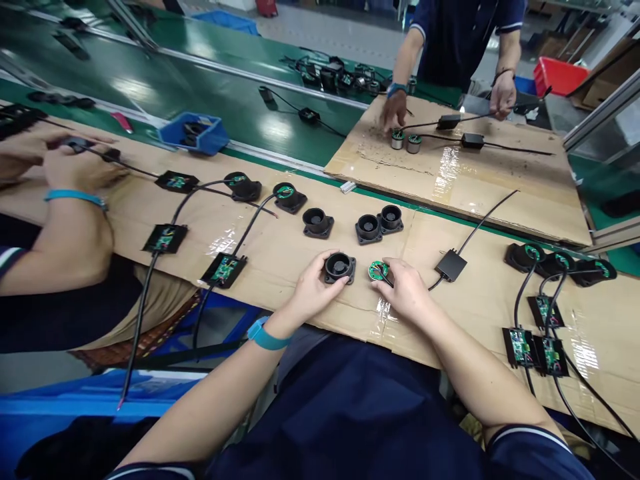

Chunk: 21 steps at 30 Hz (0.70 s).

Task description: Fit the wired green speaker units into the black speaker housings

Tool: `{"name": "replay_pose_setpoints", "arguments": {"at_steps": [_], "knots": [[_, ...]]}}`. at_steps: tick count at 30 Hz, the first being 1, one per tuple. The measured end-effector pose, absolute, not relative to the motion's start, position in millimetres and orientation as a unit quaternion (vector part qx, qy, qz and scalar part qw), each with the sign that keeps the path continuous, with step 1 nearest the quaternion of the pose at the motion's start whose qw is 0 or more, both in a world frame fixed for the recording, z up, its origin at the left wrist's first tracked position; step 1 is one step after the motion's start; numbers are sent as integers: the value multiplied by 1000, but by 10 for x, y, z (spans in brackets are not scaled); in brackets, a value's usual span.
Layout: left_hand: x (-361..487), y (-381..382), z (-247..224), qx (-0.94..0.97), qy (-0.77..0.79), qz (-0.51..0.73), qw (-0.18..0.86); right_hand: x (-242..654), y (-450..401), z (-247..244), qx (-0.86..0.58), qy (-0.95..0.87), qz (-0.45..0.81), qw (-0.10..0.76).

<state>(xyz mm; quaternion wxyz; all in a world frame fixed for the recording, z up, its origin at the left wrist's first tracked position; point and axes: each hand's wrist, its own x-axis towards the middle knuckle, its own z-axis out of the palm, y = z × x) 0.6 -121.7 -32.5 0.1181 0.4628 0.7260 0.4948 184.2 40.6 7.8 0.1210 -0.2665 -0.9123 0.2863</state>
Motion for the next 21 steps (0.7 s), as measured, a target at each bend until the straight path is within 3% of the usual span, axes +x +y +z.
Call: {"name": "replay_pose_setpoints", "arguments": {"at_steps": [4,11,17,21], "knots": [[-31,-1167,-285,478,736,457,145,1834,411,41,-267,-905,304,134],[94,-1049,-378,439,765,471,27,1795,353,22,-281,-908,279,139],[84,-1110,-347,441,748,493,54,1767,410,56,-261,-906,304,136],[89,-1111,-353,418,741,516,94,1718,325,292,-312,-879,288,215]]}}
